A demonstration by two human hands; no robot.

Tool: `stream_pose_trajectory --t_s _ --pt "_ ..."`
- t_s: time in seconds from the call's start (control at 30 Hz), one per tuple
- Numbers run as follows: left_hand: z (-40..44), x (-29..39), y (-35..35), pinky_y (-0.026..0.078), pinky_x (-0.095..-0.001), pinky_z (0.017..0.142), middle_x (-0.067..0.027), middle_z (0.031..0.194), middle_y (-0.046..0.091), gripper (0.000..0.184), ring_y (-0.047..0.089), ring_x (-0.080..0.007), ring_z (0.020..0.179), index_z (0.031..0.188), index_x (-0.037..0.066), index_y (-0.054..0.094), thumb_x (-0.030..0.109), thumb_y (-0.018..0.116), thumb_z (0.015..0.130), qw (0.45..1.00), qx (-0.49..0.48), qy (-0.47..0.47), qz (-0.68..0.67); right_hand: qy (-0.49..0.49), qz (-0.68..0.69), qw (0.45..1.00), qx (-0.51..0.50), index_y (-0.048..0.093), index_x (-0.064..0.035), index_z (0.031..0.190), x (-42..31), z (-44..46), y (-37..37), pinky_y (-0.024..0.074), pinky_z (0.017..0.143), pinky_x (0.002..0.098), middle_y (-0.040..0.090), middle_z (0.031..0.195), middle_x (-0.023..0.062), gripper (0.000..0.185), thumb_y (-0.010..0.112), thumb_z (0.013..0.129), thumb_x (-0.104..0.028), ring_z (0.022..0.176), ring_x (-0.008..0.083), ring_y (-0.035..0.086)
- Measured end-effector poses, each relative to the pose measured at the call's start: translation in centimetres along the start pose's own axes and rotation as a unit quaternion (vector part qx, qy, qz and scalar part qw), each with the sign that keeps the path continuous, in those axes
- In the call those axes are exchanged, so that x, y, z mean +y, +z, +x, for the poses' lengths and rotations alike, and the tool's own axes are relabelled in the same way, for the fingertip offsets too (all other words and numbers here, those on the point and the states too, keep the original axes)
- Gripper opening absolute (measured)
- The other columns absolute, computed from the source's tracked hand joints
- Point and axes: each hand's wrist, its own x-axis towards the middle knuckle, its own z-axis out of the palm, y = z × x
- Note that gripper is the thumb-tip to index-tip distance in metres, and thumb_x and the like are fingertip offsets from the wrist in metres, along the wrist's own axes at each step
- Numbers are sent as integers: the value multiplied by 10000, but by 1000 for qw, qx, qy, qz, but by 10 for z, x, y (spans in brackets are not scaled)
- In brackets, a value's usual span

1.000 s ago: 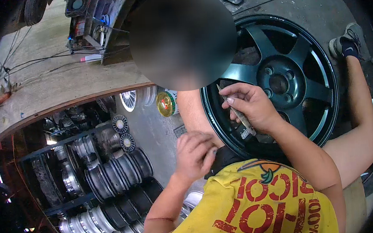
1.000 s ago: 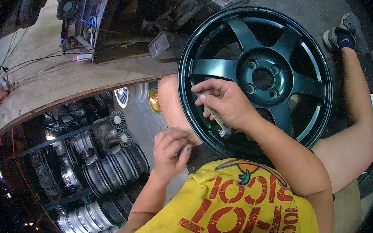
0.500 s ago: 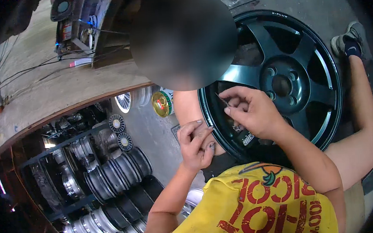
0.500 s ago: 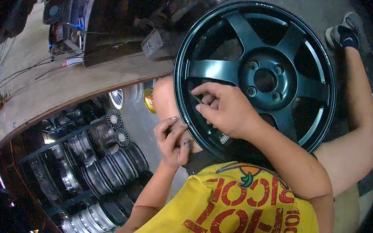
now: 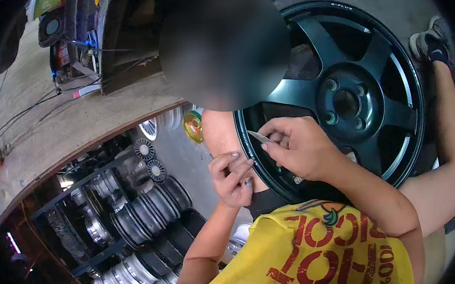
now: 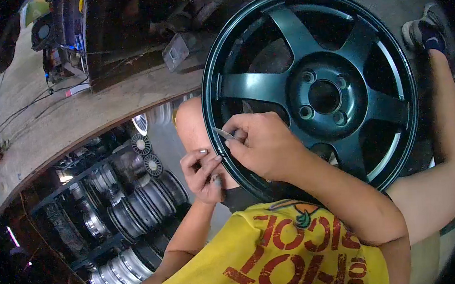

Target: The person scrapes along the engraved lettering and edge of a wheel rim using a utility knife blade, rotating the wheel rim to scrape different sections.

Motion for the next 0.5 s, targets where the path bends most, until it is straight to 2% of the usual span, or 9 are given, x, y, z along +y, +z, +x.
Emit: stream_pose_trajectory --t_s 0.07,0.1,0.17,0.2,0.27,0.37,0.5 --pt "1 0 0 469 -434 976 -161 1208 637 329 600 -336 1098 1065 77 835 277 692 847 1000 -6 7 15 35 -59 998 -11 753 63 1113 -6 1 -3 549 622 291 738 752 117 216 720 945 -70 636 123 699" --pt "1 1 0 469 -434 976 -161 1208 637 329 600 -336 1098 1065 77 835 277 692 847 1000 -6 6 17 35 -58 998 -12 753 63 1113 -8 0 -4 549 622 291 738 752 117 216 720 945 -70 636 123 699" --pt "2 2 1 466 -432 977 -158 1215 636 337 594 -333 1109 1080 94 847 267 700 832 1000 -2 3 13 25 -123 991 -37 774 60 1031 -12 -2 -4 557 626 327 720 702 155 213 751 894 -102 624 191 723" --pt "2 2 2 466 -432 977 -158 1215 636 337 594 -333 1109 1080 94 847 267 700 832 1000 -1 3 13 25 -124 991 -38 774 60 1031 -9 -3 -2 557 626 327 720 702 155 213 751 894 -102 624 191 723" --pt "1 1 1 463 -432 978 -156 1216 636 346 594 -328 1109 1095 107 856 265 710 824 1000 -4 13 12 -57 -139 989 -14 784 56 962 -2 -3 3 567 642 350 724 720 193 206 763 855 -118 634 255 734" --pt "5 4 -1 456 -429 984 -154 1217 641 356 596 -321 1110 1104 114 859 266 716 816 999 -20 15 23 -49 -144 988 -30 783 66 980 -2 -1 1 584 670 359 740 761 220 219 756 845 -105 651 298 741" --pt "7 6 0 451 -424 987 -152 1216 648 368 601 -315 1104 1108 114 860 267 722 803 999 -19 15 36 -26 -138 989 -46 783 74 983 -1 0 1 593 690 365 739 768 230 232 755 842 -107 674 299 757"
